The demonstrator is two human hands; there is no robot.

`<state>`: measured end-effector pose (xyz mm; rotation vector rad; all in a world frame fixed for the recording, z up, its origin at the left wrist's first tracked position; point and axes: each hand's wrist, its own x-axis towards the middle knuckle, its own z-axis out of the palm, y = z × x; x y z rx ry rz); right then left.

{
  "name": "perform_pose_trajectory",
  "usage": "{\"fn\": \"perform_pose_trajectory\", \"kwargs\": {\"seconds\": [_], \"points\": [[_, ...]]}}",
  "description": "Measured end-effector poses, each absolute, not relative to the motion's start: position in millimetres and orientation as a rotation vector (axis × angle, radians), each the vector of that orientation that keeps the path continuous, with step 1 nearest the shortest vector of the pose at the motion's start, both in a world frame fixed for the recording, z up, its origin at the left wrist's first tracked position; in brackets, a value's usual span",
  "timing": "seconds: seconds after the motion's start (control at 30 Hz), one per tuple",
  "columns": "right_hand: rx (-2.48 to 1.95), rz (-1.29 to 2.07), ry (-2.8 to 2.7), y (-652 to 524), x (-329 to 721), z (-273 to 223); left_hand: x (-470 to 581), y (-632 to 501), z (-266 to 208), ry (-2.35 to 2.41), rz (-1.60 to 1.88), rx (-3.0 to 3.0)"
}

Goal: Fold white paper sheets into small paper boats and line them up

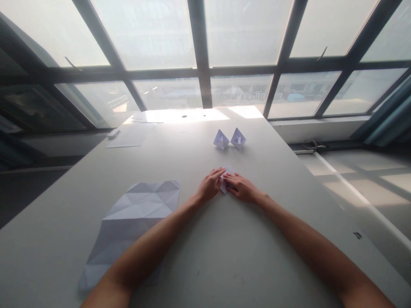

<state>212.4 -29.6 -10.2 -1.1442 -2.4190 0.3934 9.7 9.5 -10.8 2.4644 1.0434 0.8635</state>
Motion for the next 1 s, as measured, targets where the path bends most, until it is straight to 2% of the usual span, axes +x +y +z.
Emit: {"fn": "perform_pose_trajectory", "kwargs": {"seconds": [0.17,0.33,0.5,0.77,1.0], "points": [[-1.276,0.386,-2.317,-28.2,210.8,-14.4,8.5,9.6,-17.4,1.073,0.395,2.707],[-1.489,0.291,-2.127,-22.5,213.6,-18.4,6.2,7.5,-16.5,1.076,0.219,2.841],[-1.502,0.293,-2.263,-23.5,213.5,-20.4,6.0,5.3,-13.9,1.064,0.209,2.856],[-1.456,0.361,-2.335,-24.9,216.4,-17.8,8.3,-1.2,-5.7,1.174,0.399,2.829],[-1.447,0.349,-2.311,-23.3,217.6,-18.5,7.5,5.5,-16.7,1.105,0.248,2.848]]}}
